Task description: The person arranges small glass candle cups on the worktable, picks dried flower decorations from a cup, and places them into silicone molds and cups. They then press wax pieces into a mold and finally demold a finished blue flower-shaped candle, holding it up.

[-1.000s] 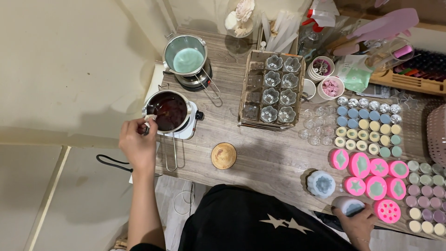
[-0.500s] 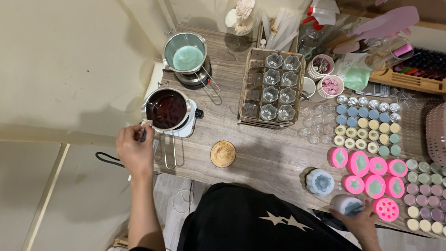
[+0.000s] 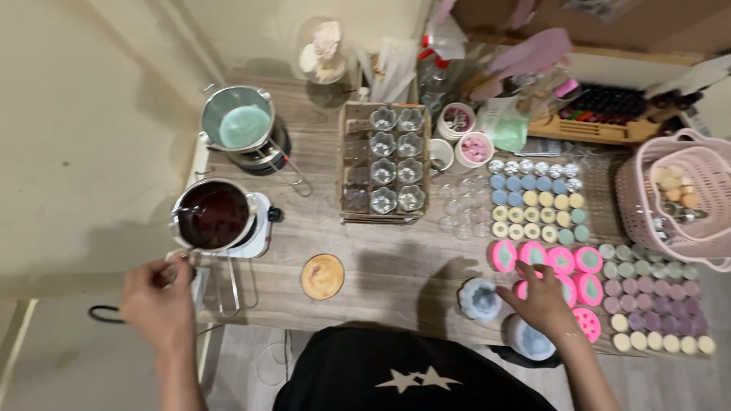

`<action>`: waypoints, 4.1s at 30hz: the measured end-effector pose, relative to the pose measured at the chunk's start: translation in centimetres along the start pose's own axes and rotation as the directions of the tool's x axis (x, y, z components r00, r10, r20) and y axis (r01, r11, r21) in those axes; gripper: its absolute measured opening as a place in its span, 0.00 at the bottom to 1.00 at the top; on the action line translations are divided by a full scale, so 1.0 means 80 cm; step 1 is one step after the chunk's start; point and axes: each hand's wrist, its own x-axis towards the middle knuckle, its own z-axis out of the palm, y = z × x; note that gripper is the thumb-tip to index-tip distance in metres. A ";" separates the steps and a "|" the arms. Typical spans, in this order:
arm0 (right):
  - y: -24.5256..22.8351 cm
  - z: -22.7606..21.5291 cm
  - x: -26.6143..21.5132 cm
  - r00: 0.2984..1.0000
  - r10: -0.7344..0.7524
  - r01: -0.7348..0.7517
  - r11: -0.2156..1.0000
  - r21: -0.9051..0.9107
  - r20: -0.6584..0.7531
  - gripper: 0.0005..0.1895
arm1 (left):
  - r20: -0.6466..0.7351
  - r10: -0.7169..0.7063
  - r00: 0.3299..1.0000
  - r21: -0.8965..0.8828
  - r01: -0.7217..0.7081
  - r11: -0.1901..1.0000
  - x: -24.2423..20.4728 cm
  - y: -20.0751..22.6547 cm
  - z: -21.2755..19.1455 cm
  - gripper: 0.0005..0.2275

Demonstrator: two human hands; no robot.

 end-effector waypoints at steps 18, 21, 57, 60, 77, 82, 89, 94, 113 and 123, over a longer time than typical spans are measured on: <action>0.033 0.008 -0.023 0.983 0.107 -0.137 0.969 0.204 0.151 0.43 | 0.306 -0.325 0.895 -0.702 0.442 0.558 0.040 0.230 0.039 0.06; 0.045 0.000 -0.044 0.954 0.187 -0.240 0.946 0.219 0.235 0.42 | 0.319 -0.036 0.947 -0.783 0.284 0.553 0.023 0.325 0.093 0.06; 0.089 0.077 -0.137 0.983 0.182 -0.159 0.897 0.411 -0.017 0.63 | 0.269 0.716 0.644 -0.561 -0.499 0.660 -0.201 0.520 0.135 0.15; 0.079 0.069 -0.128 0.979 0.201 -0.170 0.883 0.437 -0.027 0.63 | 0.320 0.701 0.637 -0.523 -0.499 0.691 -0.246 0.501 0.140 0.12; 0.050 -0.089 -0.121 0.959 0.157 -0.004 0.840 0.542 -0.236 0.54 | 0.879 0.446 0.167 -0.473 0.198 0.858 -0.327 0.514 0.149 0.18; 0.041 -0.160 -0.115 0.924 0.021 0.199 0.827 0.526 -0.382 0.54 | 0.836 0.529 0.147 -0.468 0.694 0.547 -0.314 0.543 0.137 0.23; 0.007 -0.200 -0.090 0.820 -0.186 0.416 0.843 0.341 -0.540 0.61 | 0.827 0.503 0.252 -0.495 0.749 0.440 -0.261 0.576 0.103 0.24; -0.012 -0.192 -0.061 0.771 -0.216 0.578 0.634 0.514 -0.599 0.68 | 0.809 0.416 0.416 -0.544 0.797 0.261 -0.234 0.569 0.082 0.22; -0.076 -0.189 -0.054 0.992 -0.127 0.010 -0.102 0.995 -0.023 0.27 | 0.476 0.466 0.746 -0.773 0.102 0.626 -0.208 0.541 0.041 0.17; -0.072 -0.188 -0.047 0.993 -0.119 0.002 -0.090 0.996 -0.012 0.24 | 0.480 0.528 0.701 -0.731 -0.014 0.683 -0.197 0.543 0.032 0.17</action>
